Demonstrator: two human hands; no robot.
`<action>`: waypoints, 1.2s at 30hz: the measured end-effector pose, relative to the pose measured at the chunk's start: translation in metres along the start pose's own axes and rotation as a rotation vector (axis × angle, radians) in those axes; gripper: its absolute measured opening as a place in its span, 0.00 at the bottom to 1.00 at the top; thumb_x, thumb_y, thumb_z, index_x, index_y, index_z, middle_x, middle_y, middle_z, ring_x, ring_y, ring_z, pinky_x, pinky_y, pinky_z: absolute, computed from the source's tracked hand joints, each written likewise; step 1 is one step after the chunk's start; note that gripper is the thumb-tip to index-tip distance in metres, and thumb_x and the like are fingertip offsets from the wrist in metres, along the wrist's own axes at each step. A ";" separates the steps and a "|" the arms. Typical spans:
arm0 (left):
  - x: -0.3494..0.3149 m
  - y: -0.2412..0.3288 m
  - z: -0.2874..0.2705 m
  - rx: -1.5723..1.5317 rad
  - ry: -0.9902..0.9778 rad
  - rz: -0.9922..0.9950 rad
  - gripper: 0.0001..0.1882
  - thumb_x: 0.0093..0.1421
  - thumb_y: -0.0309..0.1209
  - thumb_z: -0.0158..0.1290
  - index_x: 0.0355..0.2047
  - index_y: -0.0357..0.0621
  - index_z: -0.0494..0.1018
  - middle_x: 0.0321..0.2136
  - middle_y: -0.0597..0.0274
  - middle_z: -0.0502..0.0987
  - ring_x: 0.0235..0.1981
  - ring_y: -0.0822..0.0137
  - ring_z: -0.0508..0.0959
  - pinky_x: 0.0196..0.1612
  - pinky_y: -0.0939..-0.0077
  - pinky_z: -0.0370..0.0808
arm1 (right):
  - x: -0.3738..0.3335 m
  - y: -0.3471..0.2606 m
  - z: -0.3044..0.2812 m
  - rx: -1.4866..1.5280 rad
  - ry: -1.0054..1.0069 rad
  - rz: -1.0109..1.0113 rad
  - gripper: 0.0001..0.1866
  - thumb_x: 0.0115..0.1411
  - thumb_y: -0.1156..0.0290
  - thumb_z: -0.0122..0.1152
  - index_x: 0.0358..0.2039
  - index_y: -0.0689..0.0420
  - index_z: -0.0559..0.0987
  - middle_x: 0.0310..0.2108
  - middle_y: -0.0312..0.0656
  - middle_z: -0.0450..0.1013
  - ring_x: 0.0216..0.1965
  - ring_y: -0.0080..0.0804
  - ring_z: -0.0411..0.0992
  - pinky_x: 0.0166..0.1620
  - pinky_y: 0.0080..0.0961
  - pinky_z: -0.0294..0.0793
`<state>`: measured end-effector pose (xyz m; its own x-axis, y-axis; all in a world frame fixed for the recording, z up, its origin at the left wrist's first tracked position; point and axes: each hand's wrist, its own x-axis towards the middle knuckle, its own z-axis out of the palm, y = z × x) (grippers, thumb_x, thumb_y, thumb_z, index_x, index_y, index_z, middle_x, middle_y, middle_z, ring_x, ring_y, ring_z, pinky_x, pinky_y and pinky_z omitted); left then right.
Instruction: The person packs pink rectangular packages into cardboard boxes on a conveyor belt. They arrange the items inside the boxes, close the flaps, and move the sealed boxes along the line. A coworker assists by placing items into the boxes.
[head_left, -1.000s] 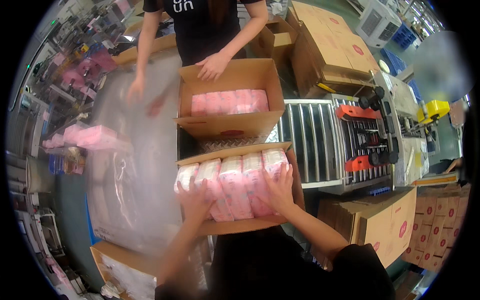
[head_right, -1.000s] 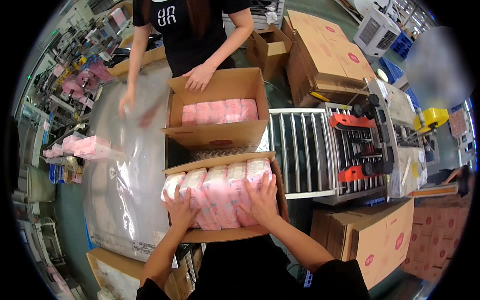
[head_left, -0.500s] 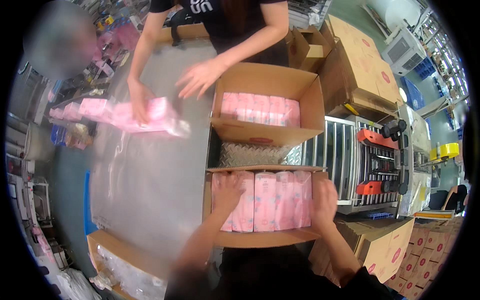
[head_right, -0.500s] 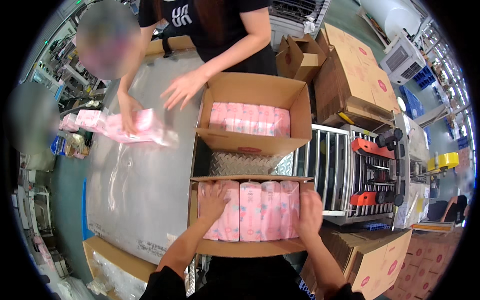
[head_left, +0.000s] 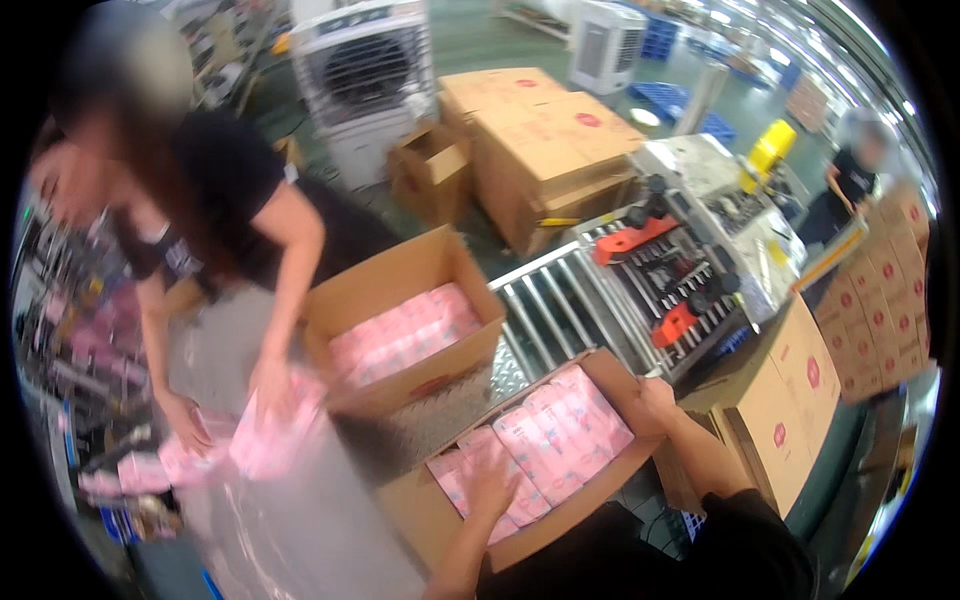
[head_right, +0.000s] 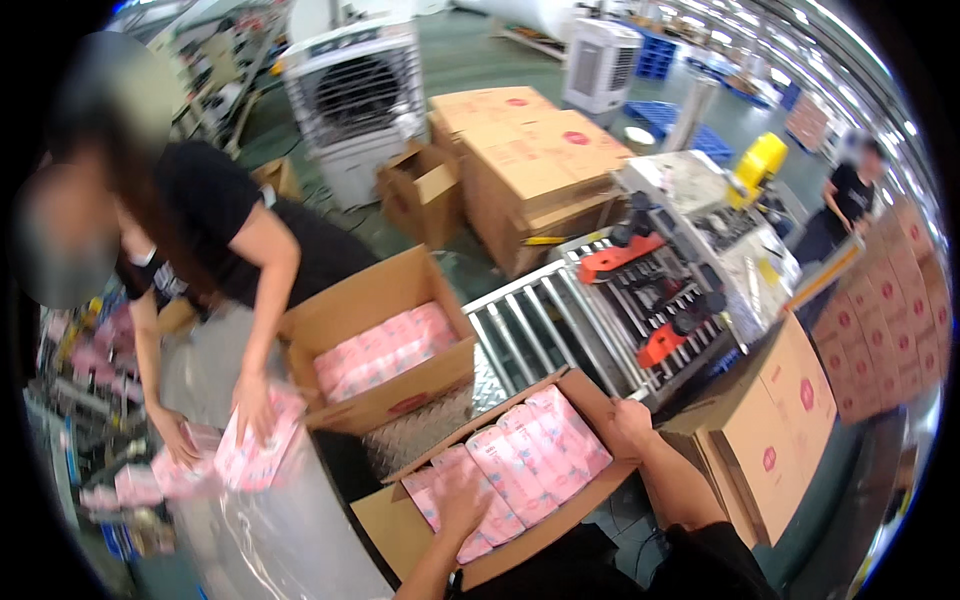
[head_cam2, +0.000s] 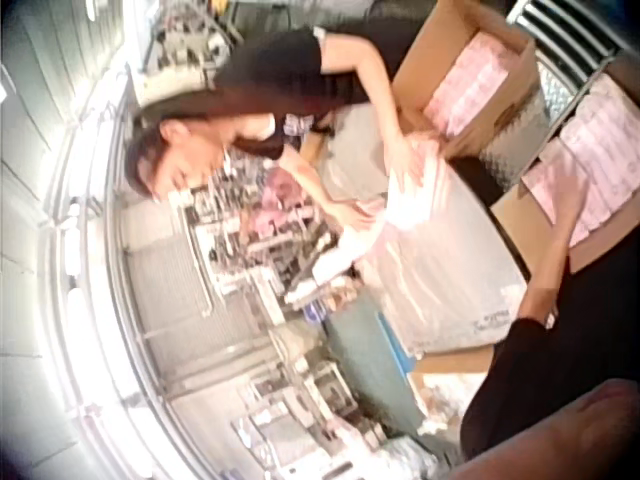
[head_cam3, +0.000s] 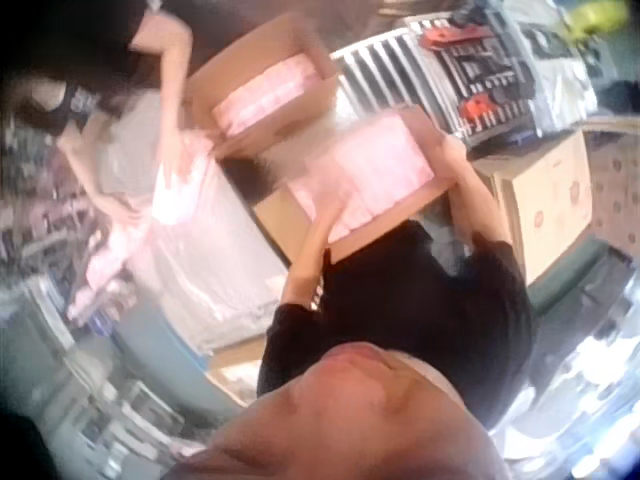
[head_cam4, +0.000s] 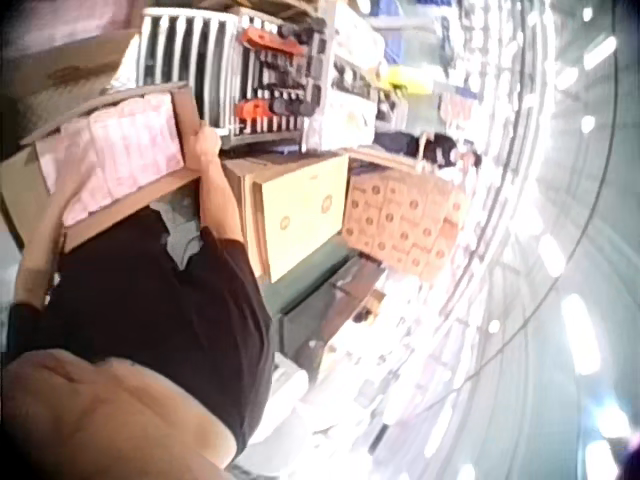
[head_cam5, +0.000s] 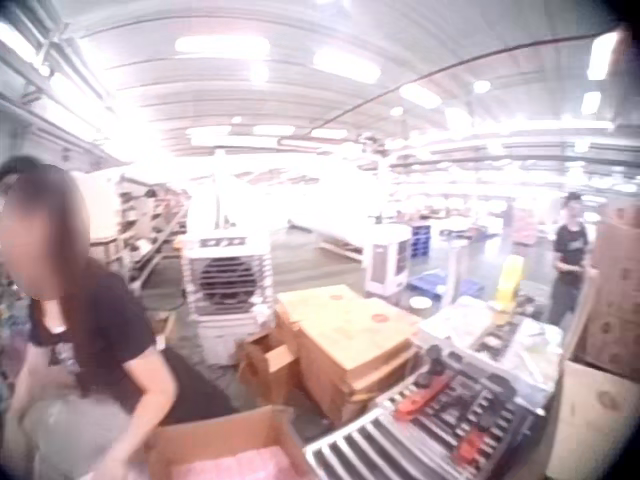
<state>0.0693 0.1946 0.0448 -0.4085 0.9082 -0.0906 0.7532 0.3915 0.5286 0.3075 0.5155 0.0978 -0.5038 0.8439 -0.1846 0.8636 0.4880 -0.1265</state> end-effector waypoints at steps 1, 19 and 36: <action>-0.002 0.014 -0.035 0.085 0.149 -0.161 0.29 0.56 0.46 0.56 0.56 0.50 0.69 0.58 0.48 0.67 0.63 0.45 0.60 0.60 0.41 0.58 | 0.002 0.000 -0.009 -0.043 -0.035 0.056 0.13 0.56 0.62 0.56 0.36 0.58 0.77 0.32 0.54 0.78 0.37 0.52 0.77 0.40 0.48 0.76; -0.064 -0.007 0.029 -0.212 -0.687 0.232 0.34 0.53 0.36 0.60 0.61 0.44 0.66 0.65 0.40 0.56 0.68 0.43 0.54 0.68 0.51 0.53 | 0.046 -0.034 0.116 0.187 -0.650 -0.629 0.33 0.61 0.39 0.51 0.37 0.61 0.83 0.35 0.57 0.78 0.39 0.54 0.76 0.46 0.47 0.72; -0.092 0.034 0.117 -0.652 0.486 -0.869 0.37 0.61 0.40 0.55 0.62 0.29 0.53 0.58 0.35 0.64 0.60 0.40 0.65 0.63 0.57 0.63 | 0.052 -0.067 0.048 -0.151 -0.452 -0.563 0.16 0.58 0.55 0.58 0.37 0.54 0.83 0.36 0.53 0.78 0.42 0.49 0.76 0.48 0.42 0.74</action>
<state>0.1930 0.1416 -0.0276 -0.9112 0.1697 -0.3753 -0.2191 0.5717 0.7906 0.2223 0.5162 0.0495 -0.8012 0.2981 -0.5189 0.4485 0.8732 -0.1907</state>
